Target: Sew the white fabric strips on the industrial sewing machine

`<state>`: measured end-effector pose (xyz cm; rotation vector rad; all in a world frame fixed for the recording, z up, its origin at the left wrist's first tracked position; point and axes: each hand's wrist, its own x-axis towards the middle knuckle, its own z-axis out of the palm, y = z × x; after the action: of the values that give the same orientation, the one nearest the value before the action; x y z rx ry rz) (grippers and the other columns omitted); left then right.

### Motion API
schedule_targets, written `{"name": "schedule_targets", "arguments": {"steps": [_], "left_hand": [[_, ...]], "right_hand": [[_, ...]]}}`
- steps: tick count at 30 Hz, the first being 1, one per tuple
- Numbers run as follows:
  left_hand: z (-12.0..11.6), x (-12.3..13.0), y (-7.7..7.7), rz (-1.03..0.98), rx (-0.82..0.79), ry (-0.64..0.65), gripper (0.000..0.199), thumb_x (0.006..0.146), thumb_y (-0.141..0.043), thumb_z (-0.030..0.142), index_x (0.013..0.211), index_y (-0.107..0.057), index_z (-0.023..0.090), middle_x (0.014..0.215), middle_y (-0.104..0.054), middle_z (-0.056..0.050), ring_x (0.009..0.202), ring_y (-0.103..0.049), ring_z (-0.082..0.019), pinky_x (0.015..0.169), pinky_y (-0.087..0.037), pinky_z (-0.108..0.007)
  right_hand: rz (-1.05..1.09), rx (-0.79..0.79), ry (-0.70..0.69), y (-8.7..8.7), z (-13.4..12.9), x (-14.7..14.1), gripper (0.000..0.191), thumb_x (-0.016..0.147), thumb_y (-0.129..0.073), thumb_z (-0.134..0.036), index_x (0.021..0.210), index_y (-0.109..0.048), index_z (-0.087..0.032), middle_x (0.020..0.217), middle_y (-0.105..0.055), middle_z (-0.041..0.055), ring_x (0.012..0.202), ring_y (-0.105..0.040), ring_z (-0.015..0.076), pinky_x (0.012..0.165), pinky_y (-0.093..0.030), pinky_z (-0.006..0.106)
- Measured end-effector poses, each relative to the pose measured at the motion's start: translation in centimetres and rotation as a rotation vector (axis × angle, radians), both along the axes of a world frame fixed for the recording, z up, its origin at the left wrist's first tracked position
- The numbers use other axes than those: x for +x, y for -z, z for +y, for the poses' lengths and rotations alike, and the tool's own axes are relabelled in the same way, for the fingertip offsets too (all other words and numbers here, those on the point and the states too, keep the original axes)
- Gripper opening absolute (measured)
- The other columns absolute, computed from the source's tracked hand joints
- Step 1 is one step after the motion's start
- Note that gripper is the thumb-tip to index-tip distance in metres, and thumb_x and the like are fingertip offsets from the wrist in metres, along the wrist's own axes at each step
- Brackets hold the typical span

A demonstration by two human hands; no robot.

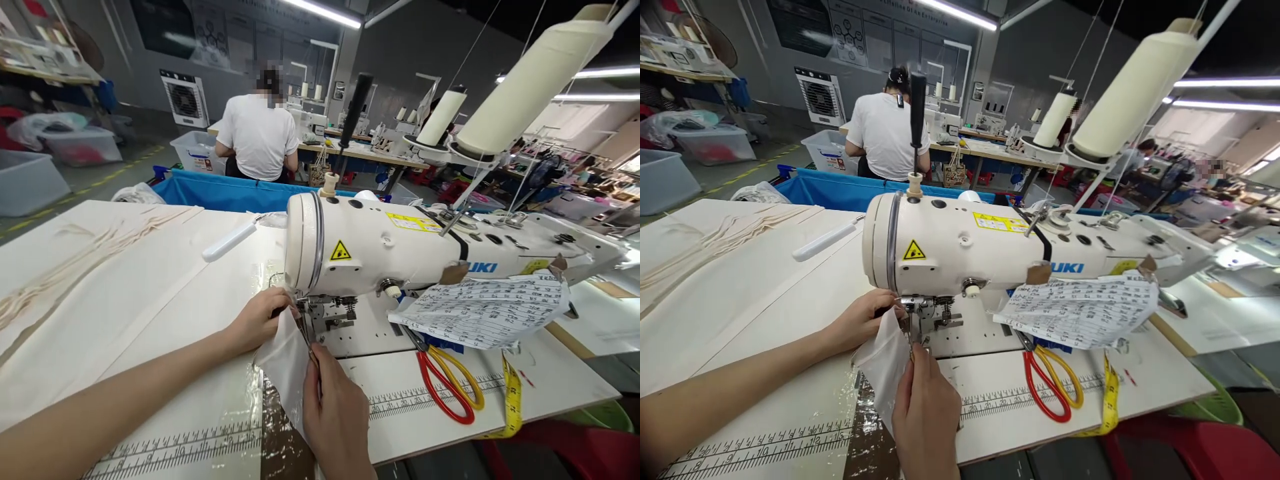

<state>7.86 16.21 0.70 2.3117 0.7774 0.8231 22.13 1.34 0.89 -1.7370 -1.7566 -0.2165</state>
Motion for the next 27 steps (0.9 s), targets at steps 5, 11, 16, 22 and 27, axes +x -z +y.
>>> {"name": "schedule_targets", "arguments": {"steps": [5, 11, 16, 22, 27], "left_hand": [[0.1, 0.1, 0.1, 0.000, 0.025, -0.005, 0.026, 0.093, -0.049, 0.029, 0.081, -0.069, 0.018, 0.083, -0.068, -0.005, 0.079, -0.062, -0.017, 0.076, -0.051, -0.030], [0.2, 0.1, 0.2, -0.005, 0.016, -0.001, 0.026, 0.093, -0.050, 0.029, 0.080, -0.069, 0.018, 0.082, -0.067, -0.004, 0.079, -0.062, -0.017, 0.075, -0.050, -0.029], [0.1, 0.1, 0.1, -0.010, 0.000, 0.011, 0.024, 0.092, -0.051, 0.027, 0.080, -0.069, 0.018, 0.084, -0.068, -0.004, 0.080, -0.062, -0.017, 0.077, -0.050, -0.030], [0.3, 0.1, 0.4, -0.041, 0.029, 0.027, 0.023, 0.092, -0.050, 0.024, 0.081, -0.069, 0.017, 0.084, -0.068, -0.005, 0.081, -0.062, -0.017, 0.077, -0.049, -0.030], [0.4, 0.2, 1.0, 0.004, 0.040, -0.006, 0.019, 0.091, -0.054, 0.026, 0.082, -0.069, 0.018, 0.086, -0.069, -0.006, 0.083, -0.062, -0.019, 0.077, -0.049, -0.031]], "right_hand": [[0.001, 0.013, -0.002, 0.1, 0.2, 0.0, 0.052, 0.105, -0.021, -0.027, 0.103, -0.069, -0.009, 0.084, -0.078, 0.0116, 0.057, -0.074, 0.0191, 0.038, -0.050, 0.026], [0.001, -0.005, 0.010, 0.3, 0.3, 0.0, 0.050, 0.105, -0.021, -0.026, 0.104, -0.068, -0.009, 0.085, -0.078, 0.0116, 0.057, -0.073, 0.0184, 0.039, -0.049, 0.025], [-0.001, 0.004, 0.016, 0.3, 0.4, -0.1, 0.049, 0.105, -0.021, -0.026, 0.102, -0.068, -0.011, 0.085, -0.078, 0.0116, 0.054, -0.072, 0.0173, 0.038, -0.047, 0.024], [0.007, 0.016, 0.029, 0.3, 0.5, -0.3, 0.052, 0.106, -0.018, -0.030, 0.100, -0.067, -0.012, 0.078, -0.077, 0.0091, 0.048, -0.069, 0.0151, 0.037, -0.045, 0.022], [-0.012, -0.011, 0.029, 1.2, 0.3, 0.1, 0.049, 0.106, -0.021, -0.032, 0.103, -0.067, -0.014, 0.077, -0.077, 0.0074, 0.048, -0.069, 0.0147, 0.038, -0.043, 0.021]]}}
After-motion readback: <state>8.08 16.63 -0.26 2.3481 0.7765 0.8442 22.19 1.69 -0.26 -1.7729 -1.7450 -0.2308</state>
